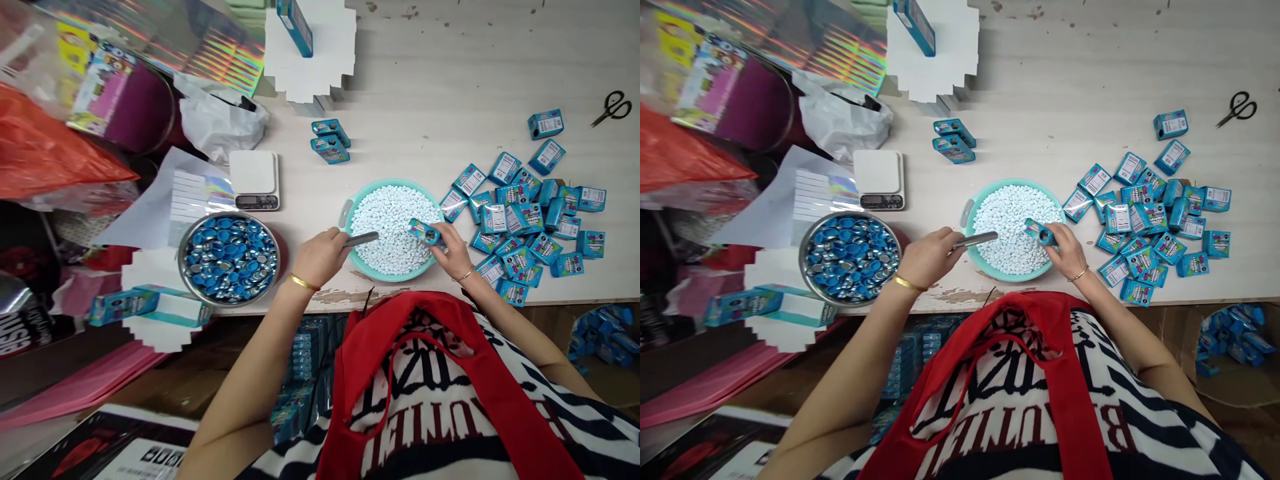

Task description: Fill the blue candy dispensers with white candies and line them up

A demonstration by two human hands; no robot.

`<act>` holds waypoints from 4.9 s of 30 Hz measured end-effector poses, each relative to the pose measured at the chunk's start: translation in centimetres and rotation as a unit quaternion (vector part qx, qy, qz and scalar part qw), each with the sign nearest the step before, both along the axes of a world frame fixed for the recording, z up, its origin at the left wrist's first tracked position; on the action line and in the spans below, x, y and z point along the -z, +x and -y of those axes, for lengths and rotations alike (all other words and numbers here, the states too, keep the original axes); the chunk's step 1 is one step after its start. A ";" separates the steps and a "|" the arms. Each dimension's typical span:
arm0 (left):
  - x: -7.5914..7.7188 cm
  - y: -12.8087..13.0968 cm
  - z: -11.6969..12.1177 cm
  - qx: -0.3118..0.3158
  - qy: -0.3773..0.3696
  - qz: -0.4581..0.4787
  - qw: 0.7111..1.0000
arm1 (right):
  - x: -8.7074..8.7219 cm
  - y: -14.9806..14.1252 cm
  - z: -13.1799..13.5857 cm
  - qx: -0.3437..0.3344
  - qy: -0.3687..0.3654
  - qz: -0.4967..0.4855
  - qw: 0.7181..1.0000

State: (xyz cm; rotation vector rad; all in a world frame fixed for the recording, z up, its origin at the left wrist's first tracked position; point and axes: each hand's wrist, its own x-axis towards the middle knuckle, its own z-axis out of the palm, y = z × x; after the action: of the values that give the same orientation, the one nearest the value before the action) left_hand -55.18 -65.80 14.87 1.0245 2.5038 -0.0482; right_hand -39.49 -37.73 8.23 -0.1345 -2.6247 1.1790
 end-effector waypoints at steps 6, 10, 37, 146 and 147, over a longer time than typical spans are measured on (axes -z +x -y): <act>11.0 3.1 -2.2 -0.078 0.018 0.066 0.995 | -0.6 0.5 -2.2 0.074 0.007 -0.027 0.997; 14.2 4.5 -6.5 -0.102 0.104 0.091 0.985 | -0.9 0.4 -2.4 0.082 0.014 -0.029 0.996; -7.3 1.8 -7.5 0.123 0.033 0.028 0.991 | -0.1 -0.4 1.8 -0.069 0.044 0.031 0.996; 8.4 -3.4 0.6 -0.198 0.294 0.163 0.921 | 11.0 -11.4 -19.5 0.229 0.153 0.350 0.896; 8.2 -1.9 0.6 -0.200 0.295 0.176 0.918 | 10.8 -11.0 -19.8 0.235 0.138 0.334 0.902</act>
State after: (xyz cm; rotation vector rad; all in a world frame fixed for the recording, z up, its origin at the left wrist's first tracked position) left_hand -57.12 -66.41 6.63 0.6126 2.3665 0.9751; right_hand -50.50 -17.91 -2.57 -1.2332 -2.9986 0.6487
